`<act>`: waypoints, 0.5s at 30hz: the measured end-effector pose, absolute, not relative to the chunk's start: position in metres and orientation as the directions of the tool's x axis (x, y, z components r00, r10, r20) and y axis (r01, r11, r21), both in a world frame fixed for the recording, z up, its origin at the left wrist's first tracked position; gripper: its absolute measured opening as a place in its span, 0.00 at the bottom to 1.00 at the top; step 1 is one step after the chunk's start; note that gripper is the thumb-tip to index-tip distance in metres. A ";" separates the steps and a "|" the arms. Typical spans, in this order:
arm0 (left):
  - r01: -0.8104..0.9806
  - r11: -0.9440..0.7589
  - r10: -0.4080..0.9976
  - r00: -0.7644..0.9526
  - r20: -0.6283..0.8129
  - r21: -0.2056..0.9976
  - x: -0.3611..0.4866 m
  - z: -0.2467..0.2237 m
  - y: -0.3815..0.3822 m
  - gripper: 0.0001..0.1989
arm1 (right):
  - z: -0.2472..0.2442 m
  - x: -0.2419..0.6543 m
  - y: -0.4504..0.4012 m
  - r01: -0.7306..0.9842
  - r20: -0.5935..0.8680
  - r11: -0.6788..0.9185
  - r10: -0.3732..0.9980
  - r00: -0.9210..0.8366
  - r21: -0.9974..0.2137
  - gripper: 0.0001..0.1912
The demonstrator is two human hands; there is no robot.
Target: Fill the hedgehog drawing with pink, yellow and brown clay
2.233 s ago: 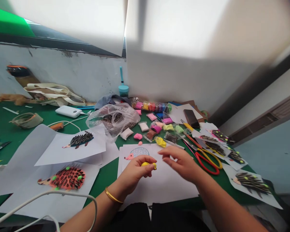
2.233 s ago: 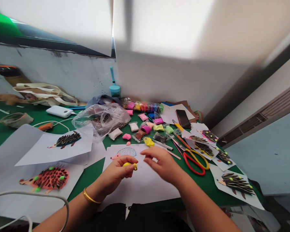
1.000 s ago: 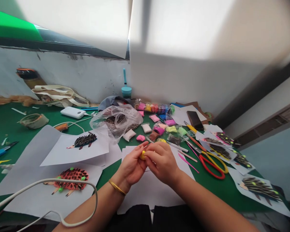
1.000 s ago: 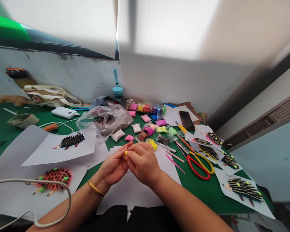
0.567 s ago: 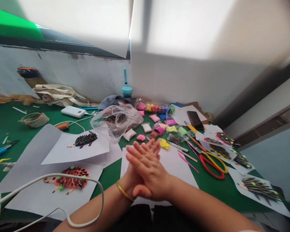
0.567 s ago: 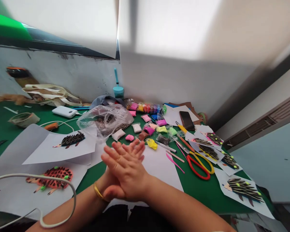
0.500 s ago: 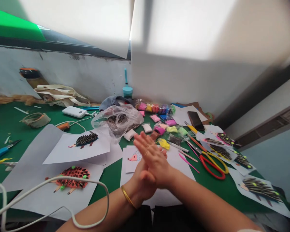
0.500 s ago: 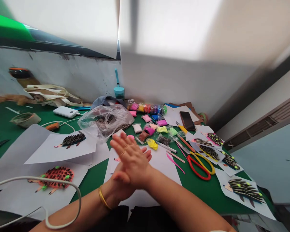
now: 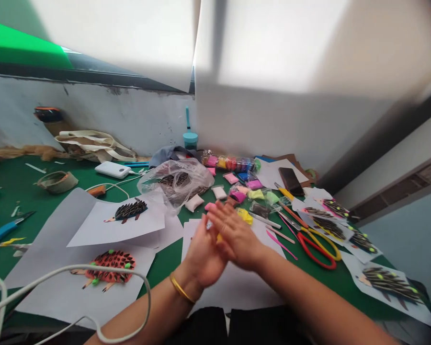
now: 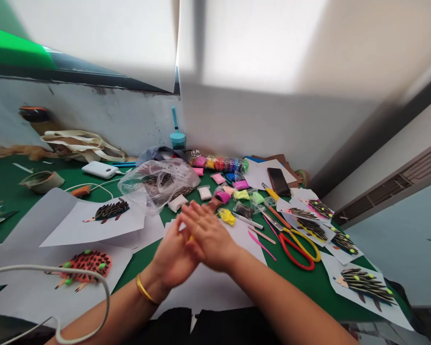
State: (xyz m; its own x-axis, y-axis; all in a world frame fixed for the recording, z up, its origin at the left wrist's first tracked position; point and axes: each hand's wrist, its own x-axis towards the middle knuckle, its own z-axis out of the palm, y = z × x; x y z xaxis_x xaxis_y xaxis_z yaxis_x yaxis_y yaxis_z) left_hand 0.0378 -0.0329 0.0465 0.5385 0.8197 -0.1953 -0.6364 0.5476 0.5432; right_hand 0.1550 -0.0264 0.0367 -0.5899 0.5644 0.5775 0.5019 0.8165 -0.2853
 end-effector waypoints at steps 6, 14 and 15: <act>-0.674 0.490 0.867 0.441 -0.231 0.553 0.042 0.036 -0.031 0.27 | 0.035 0.148 -0.037 0.420 0.590 0.871 0.483 -0.647 -0.253 0.36; -0.707 0.521 0.852 0.459 -0.250 0.478 0.032 0.031 -0.028 0.36 | 0.024 0.153 -0.045 0.418 0.484 0.880 0.474 -0.735 -0.227 0.38; -0.705 0.516 0.855 0.455 -0.247 0.486 0.036 0.029 -0.030 0.35 | 0.026 0.152 -0.047 0.392 0.469 0.898 0.440 -0.766 -0.201 0.40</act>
